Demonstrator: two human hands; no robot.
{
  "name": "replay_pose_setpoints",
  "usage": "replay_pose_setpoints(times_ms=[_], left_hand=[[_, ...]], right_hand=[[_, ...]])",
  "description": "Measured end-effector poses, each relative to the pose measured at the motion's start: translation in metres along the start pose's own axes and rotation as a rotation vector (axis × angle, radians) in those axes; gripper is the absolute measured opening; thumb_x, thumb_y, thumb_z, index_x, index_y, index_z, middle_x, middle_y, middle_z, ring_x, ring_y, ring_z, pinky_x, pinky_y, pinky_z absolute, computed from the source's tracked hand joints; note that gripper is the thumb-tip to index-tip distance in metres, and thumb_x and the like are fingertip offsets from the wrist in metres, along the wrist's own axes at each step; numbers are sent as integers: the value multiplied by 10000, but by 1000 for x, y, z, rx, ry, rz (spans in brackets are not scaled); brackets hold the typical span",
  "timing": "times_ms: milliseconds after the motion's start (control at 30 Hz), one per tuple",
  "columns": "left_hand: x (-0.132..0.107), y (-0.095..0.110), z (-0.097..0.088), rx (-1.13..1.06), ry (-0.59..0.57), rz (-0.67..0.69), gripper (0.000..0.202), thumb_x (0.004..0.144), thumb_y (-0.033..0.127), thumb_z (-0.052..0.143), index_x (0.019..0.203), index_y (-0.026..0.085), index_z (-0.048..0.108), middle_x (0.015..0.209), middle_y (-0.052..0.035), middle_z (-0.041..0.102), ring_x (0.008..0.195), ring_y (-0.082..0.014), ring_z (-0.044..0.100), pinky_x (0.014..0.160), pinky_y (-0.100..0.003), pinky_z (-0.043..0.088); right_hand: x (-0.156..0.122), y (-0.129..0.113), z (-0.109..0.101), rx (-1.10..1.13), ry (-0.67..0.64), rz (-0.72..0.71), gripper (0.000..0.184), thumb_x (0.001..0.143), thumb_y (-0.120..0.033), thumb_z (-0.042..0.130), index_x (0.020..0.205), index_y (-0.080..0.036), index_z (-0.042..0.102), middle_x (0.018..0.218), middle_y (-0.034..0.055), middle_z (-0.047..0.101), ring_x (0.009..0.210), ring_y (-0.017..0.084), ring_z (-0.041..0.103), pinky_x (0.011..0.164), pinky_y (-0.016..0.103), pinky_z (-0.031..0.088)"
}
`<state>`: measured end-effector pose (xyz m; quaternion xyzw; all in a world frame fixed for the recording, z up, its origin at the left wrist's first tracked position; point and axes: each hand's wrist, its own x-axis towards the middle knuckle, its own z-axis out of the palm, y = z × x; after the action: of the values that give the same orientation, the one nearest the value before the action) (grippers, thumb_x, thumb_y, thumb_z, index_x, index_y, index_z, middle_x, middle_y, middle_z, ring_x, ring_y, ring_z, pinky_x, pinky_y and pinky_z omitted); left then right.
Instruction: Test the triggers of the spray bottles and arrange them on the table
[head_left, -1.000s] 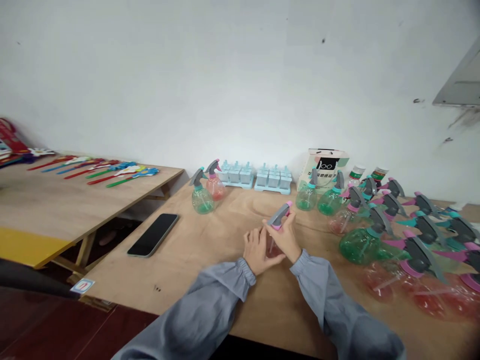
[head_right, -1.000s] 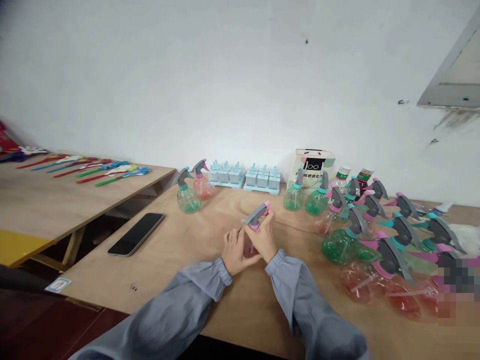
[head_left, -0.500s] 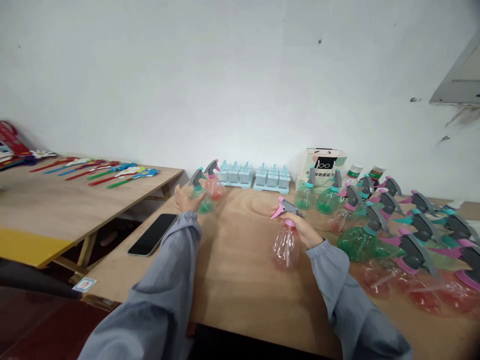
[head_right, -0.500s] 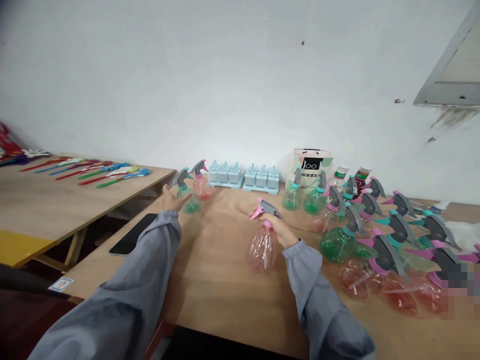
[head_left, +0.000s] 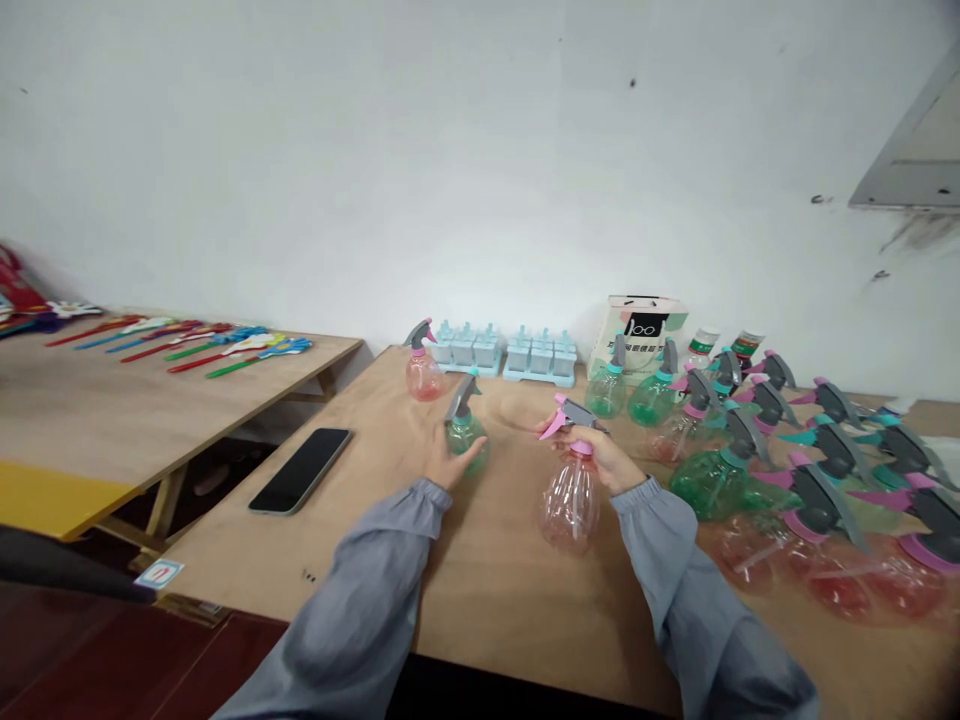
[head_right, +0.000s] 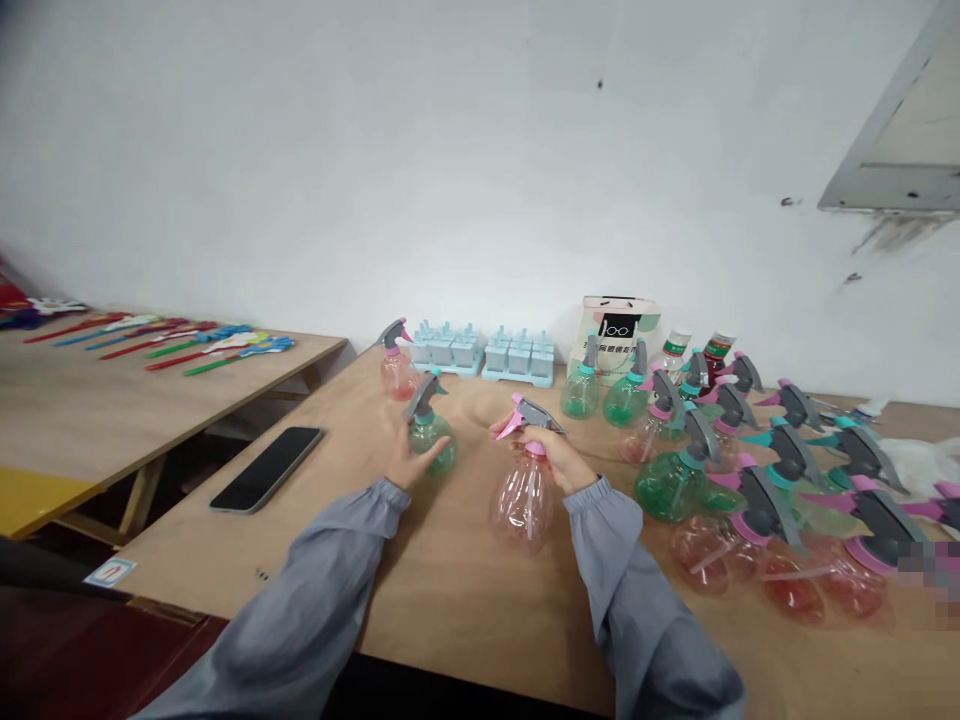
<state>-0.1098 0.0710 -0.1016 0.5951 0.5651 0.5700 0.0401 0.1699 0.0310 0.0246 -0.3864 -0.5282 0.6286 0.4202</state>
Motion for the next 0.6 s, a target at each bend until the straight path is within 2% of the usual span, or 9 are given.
replay_pose_setpoints(times_ms=[167,267,367,500,600], left_hand=[[-24,17,5,-102,-122,93,781,751,578,789,1364,193,497,1275,-166,669,1248,-356,650,1065,-536,534],[-26,21,3,-112,-118,103,777,759,567,786,1373,191,493,1274,-170,670,1242,-362,655,1059,-551,541],[-26,22,3,-127,-92,114,751,765,573,775,1346,175,516,1232,-159,681,1228,-370,660,1050,-559,548],[-25,22,4,-128,-113,93,729,747,576,791,1309,183,543,1173,-135,695,1224,-377,658,1049,-577,546],[-25,23,4,-164,-105,79,751,721,553,820,1329,208,547,1142,-126,696,1226,-371,654,1059,-574,540]], right_hand=[[0,-3,9,53,95,-39,200,515,-294,678,684,-217,750,865,46,781,680,143,593,552,224,444],[1,-4,12,105,157,-57,135,465,-267,637,584,-209,664,690,28,712,583,121,504,487,216,381],[2,-4,12,110,141,-53,139,455,-261,617,582,-208,634,647,17,680,543,109,447,455,218,326],[2,-3,11,29,55,-55,196,502,-293,619,676,-219,670,752,39,723,634,149,545,494,236,364],[1,-2,13,43,51,-104,153,513,-301,613,641,-222,641,746,46,712,683,171,590,516,244,397]])
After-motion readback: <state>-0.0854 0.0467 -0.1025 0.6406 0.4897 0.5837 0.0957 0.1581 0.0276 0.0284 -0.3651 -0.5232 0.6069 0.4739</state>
